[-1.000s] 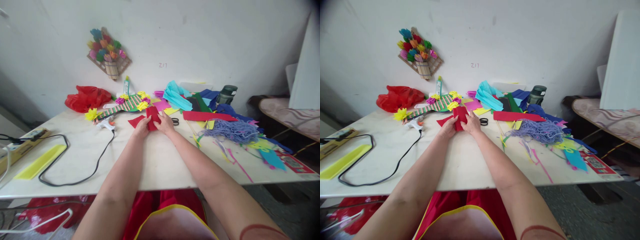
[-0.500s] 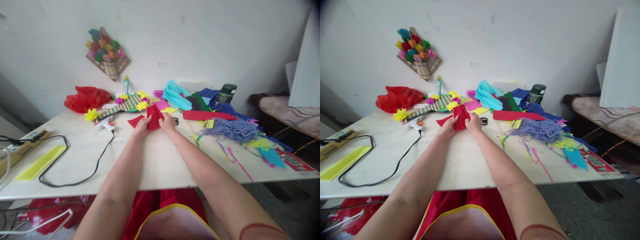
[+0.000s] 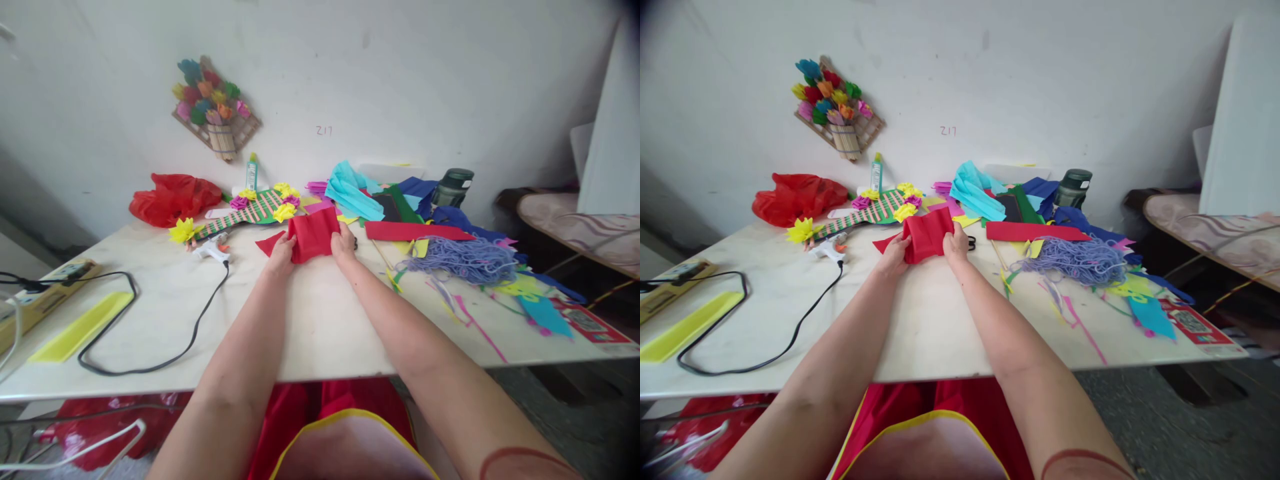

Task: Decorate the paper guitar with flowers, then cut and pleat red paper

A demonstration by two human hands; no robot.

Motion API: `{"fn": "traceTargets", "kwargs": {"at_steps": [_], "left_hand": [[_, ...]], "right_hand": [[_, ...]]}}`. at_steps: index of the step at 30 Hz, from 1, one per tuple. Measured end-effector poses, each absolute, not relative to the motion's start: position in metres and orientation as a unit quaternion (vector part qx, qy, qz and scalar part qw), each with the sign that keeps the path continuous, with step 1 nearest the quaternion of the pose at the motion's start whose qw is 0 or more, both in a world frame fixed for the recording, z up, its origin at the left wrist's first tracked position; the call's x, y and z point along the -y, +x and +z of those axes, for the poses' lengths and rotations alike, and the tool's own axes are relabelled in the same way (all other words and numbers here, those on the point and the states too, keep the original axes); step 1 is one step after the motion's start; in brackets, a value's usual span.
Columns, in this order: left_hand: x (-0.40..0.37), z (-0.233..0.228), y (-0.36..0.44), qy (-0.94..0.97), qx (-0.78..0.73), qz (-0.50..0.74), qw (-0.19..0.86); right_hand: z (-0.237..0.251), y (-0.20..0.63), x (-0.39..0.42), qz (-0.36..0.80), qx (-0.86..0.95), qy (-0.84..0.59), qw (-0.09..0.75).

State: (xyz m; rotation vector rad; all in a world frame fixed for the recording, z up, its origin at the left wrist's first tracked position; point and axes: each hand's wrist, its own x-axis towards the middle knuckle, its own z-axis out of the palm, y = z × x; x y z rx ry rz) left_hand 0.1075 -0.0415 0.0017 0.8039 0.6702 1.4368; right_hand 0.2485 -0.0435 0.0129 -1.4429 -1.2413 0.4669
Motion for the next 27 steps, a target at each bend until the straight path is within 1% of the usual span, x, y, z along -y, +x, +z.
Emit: {"fn": "traceTargets", "kwargs": {"at_steps": [6,9,11,15,19,23,27], "left_hand": [[0.042,0.004,0.110,0.351,-0.286,0.615,0.646],[0.048,0.010,0.110,0.347,-0.261,0.610,0.663],[0.052,0.013,0.110,0.378,-0.253,0.595,0.663],[0.055,0.011,0.107,0.432,-0.288,0.560,0.646],[0.051,0.005,0.105,0.427,-0.320,0.566,0.629],[0.049,0.003,0.106,0.415,-0.314,0.590,0.617],[0.049,0.003,0.108,0.401,-0.301,0.606,0.617]], "right_hand": [[0.007,0.245,0.039,0.235,0.517,-0.571,0.593],[0.004,0.246,0.037,0.242,0.517,-0.568,0.592],[0.003,0.247,0.036,0.247,0.518,-0.568,0.590],[0.002,0.246,0.035,0.264,0.529,-0.558,0.582],[0.000,0.242,0.034,0.241,0.557,-0.556,0.568],[-0.002,0.241,0.032,0.217,0.570,-0.571,0.550],[0.001,0.242,0.036,0.188,0.563,-0.580,0.558]]}}
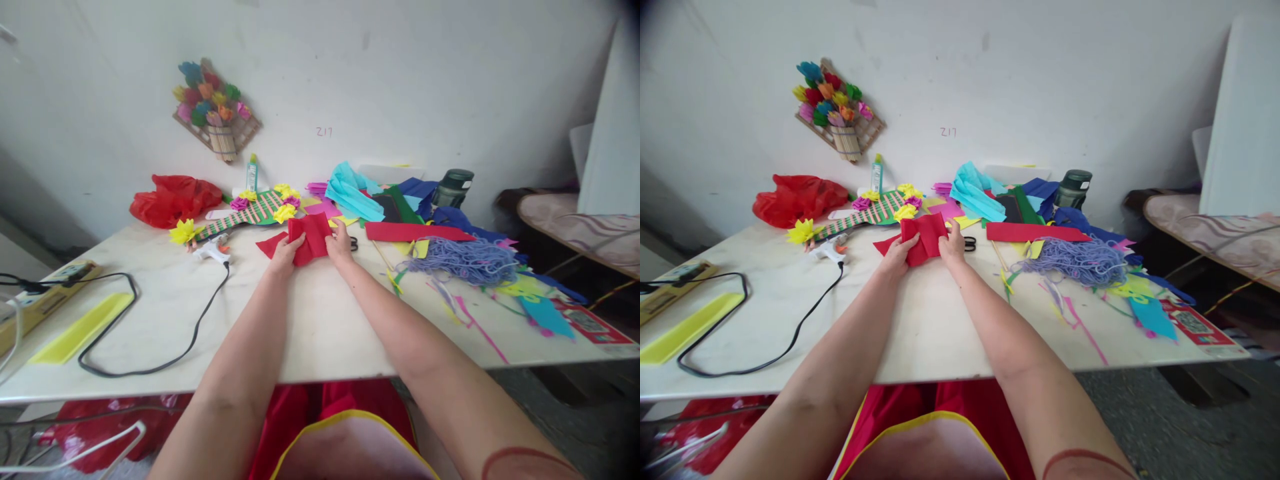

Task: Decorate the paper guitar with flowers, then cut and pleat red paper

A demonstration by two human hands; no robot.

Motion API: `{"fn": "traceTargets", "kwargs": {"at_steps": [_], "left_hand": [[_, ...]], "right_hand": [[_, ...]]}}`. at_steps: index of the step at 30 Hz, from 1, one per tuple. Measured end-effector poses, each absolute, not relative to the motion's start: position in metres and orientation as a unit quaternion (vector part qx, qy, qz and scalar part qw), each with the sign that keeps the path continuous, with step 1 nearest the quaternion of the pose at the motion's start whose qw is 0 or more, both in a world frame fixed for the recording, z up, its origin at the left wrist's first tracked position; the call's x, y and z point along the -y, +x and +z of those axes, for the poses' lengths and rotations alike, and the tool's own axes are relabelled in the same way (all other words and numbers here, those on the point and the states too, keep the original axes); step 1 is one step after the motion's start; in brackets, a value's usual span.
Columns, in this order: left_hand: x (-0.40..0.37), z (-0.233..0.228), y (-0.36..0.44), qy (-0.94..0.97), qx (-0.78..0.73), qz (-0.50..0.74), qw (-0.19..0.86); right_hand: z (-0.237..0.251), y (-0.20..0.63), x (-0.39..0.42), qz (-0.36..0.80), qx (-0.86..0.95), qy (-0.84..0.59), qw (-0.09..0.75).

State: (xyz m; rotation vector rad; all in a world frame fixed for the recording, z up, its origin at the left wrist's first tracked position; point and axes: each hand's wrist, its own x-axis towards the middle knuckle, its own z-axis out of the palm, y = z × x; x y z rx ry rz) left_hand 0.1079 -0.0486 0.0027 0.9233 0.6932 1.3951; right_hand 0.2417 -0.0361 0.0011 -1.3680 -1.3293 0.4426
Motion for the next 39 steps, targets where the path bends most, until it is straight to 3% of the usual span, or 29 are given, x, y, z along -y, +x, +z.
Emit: {"fn": "traceTargets", "kwargs": {"at_steps": [6,30,39], "left_hand": [[0.044,-0.001,0.109,0.389,-0.299,0.630,0.602],[0.046,0.003,0.110,0.372,-0.290,0.646,0.600],[0.043,0.001,0.108,0.338,-0.294,0.657,0.607]], "right_hand": [[0.006,0.242,0.044,0.107,0.617,-0.554,0.549],[0.001,0.242,0.041,0.099,0.623,-0.598,0.495],[0.015,0.235,0.059,-0.060,0.721,-0.550,0.417]]}}
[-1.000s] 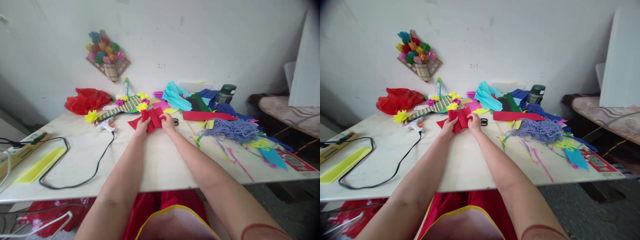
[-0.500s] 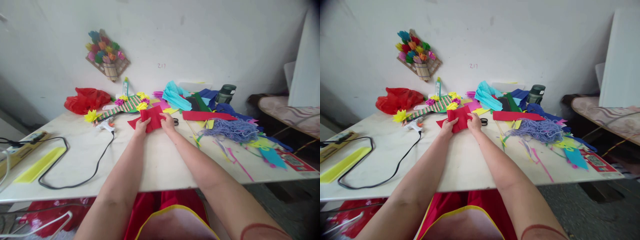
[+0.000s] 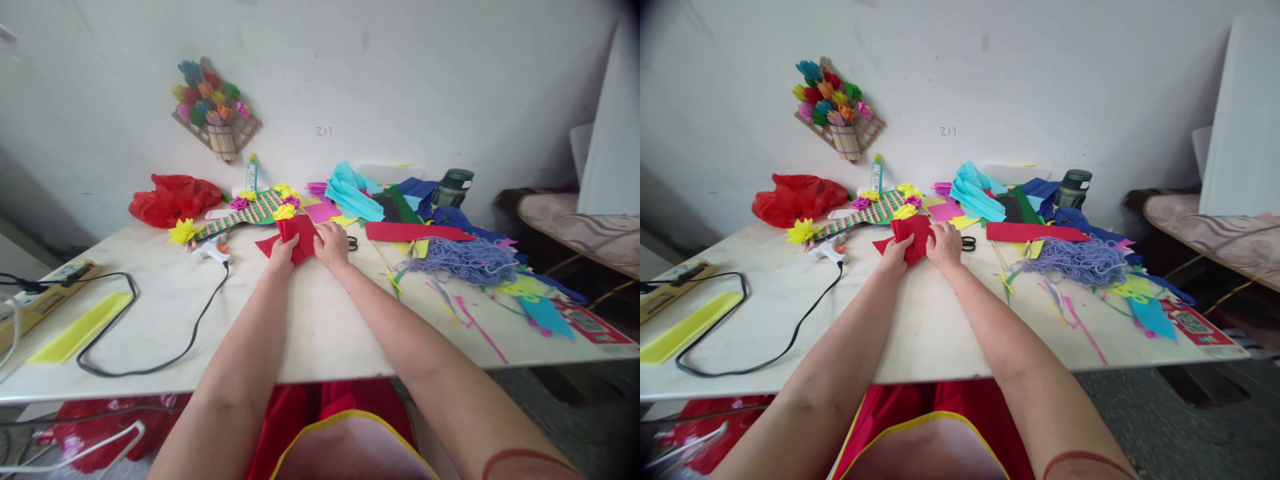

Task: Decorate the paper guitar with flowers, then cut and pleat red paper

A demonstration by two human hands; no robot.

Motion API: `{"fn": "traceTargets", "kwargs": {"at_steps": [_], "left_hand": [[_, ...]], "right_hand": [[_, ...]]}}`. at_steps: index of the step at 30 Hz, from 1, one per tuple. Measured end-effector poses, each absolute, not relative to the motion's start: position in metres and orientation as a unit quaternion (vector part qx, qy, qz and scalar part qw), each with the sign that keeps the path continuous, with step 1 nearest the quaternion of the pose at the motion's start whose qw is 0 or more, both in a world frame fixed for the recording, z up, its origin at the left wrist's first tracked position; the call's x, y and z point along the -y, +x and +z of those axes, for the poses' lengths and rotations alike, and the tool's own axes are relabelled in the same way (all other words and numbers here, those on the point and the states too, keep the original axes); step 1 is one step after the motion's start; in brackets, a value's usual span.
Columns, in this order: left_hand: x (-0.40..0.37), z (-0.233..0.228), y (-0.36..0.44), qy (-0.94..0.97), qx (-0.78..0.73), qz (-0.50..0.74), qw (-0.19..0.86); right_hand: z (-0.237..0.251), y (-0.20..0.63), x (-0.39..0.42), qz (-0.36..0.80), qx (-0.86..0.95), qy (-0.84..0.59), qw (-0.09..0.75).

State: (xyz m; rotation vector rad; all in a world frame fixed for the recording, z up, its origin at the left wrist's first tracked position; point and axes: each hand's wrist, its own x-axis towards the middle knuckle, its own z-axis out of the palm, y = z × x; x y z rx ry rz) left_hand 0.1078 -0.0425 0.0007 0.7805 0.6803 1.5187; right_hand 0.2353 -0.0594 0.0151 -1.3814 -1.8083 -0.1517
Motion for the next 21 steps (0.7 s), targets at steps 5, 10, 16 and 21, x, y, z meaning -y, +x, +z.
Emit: {"fn": "traceTargets", "kwargs": {"at_steps": [5,10,16,21], "left_hand": [[0.0423,-0.0018,0.1068,0.359,-0.273,0.647,0.615],[0.0436,-0.0015,0.1103,0.369,-0.245,0.631,0.637],[0.0462,0.0004,0.1126,0.379,-0.229,0.607,0.660],[0.0487,0.0031,0.1135,0.368,-0.229,0.597,0.675]], "right_hand": [[0.0140,0.2264,0.0651,-0.064,0.774,-0.518,0.359],[0.0129,0.2253,0.0656,-0.066,0.768,-0.543,0.332],[0.0163,0.2259,0.0686,-0.070,0.753,-0.569,0.322],[0.0171,0.2278,0.0666,-0.051,0.740,-0.584,0.329]]}}
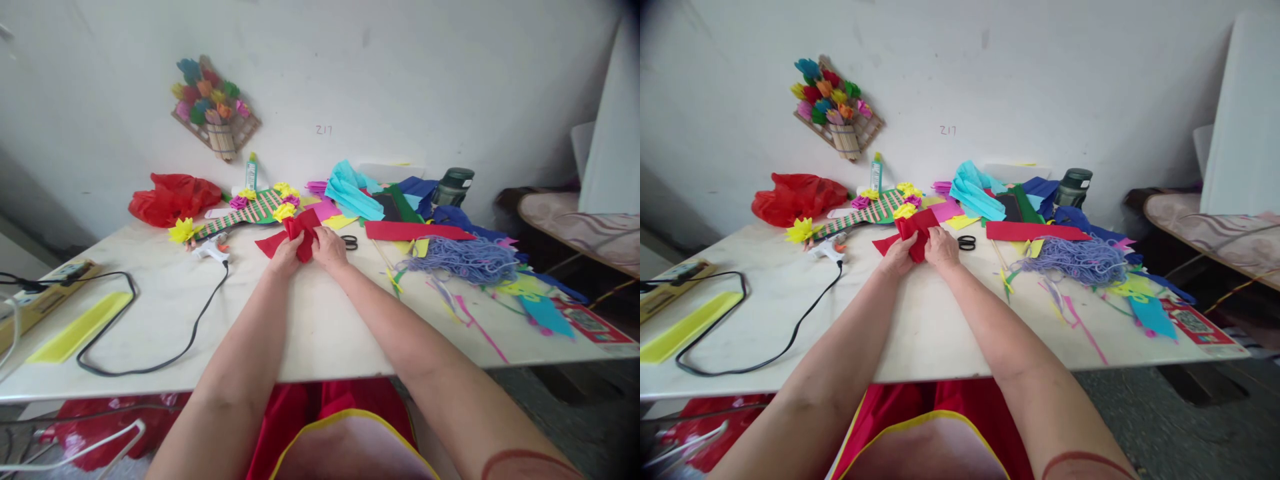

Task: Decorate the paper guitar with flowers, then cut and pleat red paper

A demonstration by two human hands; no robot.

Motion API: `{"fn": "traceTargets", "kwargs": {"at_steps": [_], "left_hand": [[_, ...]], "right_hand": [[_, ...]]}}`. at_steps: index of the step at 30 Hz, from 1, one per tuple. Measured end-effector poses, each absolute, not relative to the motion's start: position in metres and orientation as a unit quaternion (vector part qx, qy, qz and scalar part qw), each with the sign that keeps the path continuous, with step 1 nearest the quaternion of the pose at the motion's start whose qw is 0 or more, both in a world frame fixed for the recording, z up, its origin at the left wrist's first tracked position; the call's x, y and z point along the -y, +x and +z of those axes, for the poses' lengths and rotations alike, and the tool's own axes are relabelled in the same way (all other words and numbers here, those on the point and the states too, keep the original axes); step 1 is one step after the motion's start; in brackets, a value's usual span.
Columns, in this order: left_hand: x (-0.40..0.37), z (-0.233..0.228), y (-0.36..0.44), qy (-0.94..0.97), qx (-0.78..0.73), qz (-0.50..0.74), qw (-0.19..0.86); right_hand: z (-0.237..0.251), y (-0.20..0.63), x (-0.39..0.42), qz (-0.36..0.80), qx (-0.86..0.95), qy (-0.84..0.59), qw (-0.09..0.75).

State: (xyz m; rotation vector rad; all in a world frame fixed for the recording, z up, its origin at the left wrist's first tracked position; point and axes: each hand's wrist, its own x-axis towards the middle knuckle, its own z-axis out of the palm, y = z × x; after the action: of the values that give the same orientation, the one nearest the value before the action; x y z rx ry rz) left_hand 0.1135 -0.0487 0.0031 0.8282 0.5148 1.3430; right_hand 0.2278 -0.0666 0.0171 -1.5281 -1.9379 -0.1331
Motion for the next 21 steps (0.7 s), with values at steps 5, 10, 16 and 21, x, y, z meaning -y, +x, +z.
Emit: {"fn": "traceTargets", "kwargs": {"at_steps": [5,10,16,21], "left_hand": [[0.043,0.000,0.113,0.338,-0.258,0.634,0.646],[0.027,-0.009,0.107,0.276,-0.325,0.698,0.575],[0.029,-0.007,0.107,0.295,-0.304,0.705,0.568],[0.043,0.003,0.109,0.398,-0.258,0.645,0.599]], "right_hand": [[0.016,0.236,0.057,-0.003,0.671,-0.636,0.380],[0.018,0.252,0.047,0.079,0.552,-0.703,0.442],[0.017,0.263,0.041,0.130,0.481,-0.695,0.518],[0.013,0.262,0.038,0.144,0.467,-0.685,0.541]]}}
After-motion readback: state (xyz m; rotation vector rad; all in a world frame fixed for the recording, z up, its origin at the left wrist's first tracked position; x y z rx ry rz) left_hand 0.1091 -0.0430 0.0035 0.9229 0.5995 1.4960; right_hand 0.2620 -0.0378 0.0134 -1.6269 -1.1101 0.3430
